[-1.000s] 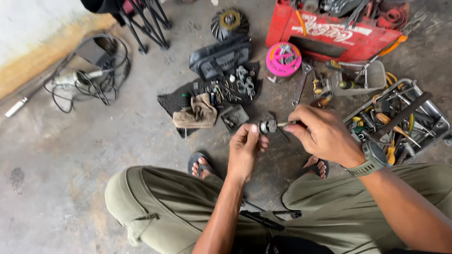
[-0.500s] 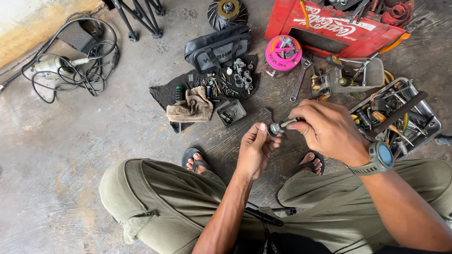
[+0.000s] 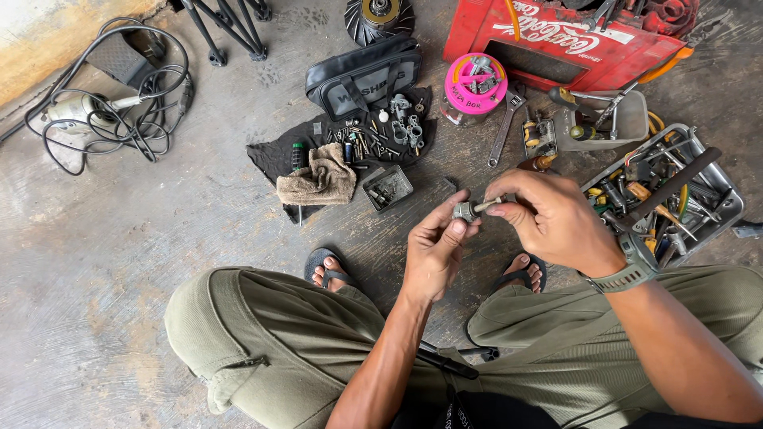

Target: The person sits on a low stool and assembles small mechanical parts, including a cylindrical component and a spring, using a cloth and a small brush. The person wipes the parts, inserts the spring, and uses the brush to clean the interior of the cylinder.

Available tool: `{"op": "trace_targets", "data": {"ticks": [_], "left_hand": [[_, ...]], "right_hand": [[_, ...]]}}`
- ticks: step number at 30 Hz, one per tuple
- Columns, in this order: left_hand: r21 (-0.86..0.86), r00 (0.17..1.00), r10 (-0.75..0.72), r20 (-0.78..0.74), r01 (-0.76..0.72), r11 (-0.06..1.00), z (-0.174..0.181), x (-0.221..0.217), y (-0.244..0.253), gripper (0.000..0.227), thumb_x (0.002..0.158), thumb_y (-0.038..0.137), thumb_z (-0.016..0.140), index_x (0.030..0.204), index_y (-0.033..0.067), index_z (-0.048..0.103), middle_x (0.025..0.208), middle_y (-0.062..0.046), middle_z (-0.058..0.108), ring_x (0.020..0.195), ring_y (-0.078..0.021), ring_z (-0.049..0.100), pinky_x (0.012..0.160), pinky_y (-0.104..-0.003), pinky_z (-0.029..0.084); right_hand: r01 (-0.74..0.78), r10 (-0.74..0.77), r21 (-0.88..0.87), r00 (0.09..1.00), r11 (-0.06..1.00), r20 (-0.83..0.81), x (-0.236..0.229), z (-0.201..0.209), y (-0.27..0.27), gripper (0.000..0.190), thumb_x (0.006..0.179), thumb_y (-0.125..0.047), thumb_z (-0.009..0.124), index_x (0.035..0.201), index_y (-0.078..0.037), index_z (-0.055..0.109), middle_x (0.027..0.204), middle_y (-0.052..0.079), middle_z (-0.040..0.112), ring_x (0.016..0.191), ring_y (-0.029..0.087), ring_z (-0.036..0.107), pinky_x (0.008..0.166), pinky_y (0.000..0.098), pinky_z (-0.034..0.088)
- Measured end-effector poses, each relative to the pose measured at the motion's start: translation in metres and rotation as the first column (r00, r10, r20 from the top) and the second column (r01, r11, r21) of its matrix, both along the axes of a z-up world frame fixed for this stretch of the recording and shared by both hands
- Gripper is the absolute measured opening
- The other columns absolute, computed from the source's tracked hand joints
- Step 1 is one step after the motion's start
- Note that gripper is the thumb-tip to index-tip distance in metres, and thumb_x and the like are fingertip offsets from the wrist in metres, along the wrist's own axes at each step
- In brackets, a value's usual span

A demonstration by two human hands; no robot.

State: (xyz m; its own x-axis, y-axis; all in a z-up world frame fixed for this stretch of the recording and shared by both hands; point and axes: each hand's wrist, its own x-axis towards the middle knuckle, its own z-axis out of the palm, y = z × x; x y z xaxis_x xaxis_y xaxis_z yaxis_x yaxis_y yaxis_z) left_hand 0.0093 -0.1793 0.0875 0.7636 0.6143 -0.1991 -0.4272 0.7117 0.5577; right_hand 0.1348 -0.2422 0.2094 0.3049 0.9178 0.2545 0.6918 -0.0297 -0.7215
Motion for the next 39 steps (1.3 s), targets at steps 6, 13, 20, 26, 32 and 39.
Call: {"op": "trace_targets", "data": {"ticks": [6,13,20,26,32,39], "left_hand": [[0.36,0.996,0.066,-0.062,-0.04,0.932,0.011,-0.005,0.011,0.042,0.085,0.003,0.06,0.126,-0.0044,0.05,0.107,-0.027,0.062,0.088,-0.0205,0.065,0.077,-0.026,0.056],[0.332,0.969,0.248,0.003,-0.234,0.914,0.03,-0.007,0.018,0.018,0.085,-0.002,0.058,0.098,-0.0013,0.046,0.11,-0.027,0.061,0.087,-0.0199,0.066,0.076,-0.024,0.056],[0.391,0.96,0.281,-0.011,-0.254,0.884,0.023,-0.011,0.024,0.019,0.081,0.002,0.065,0.085,0.003,0.046,0.1,-0.025,0.065,0.085,-0.0169,0.065,0.067,-0.025,0.051],[0.378,0.969,0.247,-0.026,-0.219,0.899,0.028,-0.012,0.02,0.02,0.082,0.002,0.064,0.085,0.0034,0.045,0.099,-0.025,0.065,0.085,-0.0172,0.063,0.07,-0.027,0.05],[0.354,0.976,0.216,-0.02,-0.195,0.915,0.023,-0.013,0.023,0.019,0.084,0.003,0.063,0.09,0.0025,0.045,0.101,-0.025,0.064,0.078,-0.0145,0.062,0.07,-0.027,0.051],[0.303,0.983,0.15,-0.103,-0.113,0.946,0.042,-0.012,0.021,0.018,0.087,0.008,0.059,0.094,0.0014,0.044,0.106,-0.026,0.063,0.082,-0.0161,0.063,0.075,-0.025,0.052]], "right_hand": [[0.045,-0.041,0.033,0.993,0.998,-0.109,-0.002,0.015,0.005,0.012,0.081,0.0,0.062,0.093,-0.001,0.063,0.054,0.005,0.052,0.042,0.009,0.039,0.041,0.0226,0.035],[0.067,-0.054,0.043,0.97,0.997,-0.238,-0.002,-0.003,0.002,0.012,0.077,0.003,0.065,0.088,0.001,0.062,0.076,0.014,0.068,0.043,0.007,0.039,0.04,0.0217,0.035],[0.021,-0.016,0.047,0.994,0.999,-0.105,-0.004,-0.003,0.006,0.005,0.083,-0.004,0.061,0.085,-0.001,0.063,0.053,0.007,0.055,0.039,0.014,0.042,0.041,0.0252,0.038],[0.039,-0.042,-0.022,0.99,0.999,-0.132,0.002,-0.022,-0.004,0.03,0.093,-0.014,0.046,0.067,-0.008,0.06,0.047,0.003,0.052,0.038,0.015,0.044,0.043,0.0261,0.04],[-0.042,0.032,-0.103,0.994,0.994,-0.1,0.001,-0.003,0.002,0.025,0.092,-0.012,0.045,0.072,-0.005,0.057,0.053,0.01,0.054,0.041,0.02,0.047,0.045,0.0322,0.042],[-0.03,0.021,-0.156,0.998,0.987,-0.059,0.002,-0.012,-0.001,0.025,0.09,-0.011,0.05,0.066,-0.008,0.057,0.051,0.005,0.049,0.042,0.016,0.042,0.041,0.0282,0.036]]}}
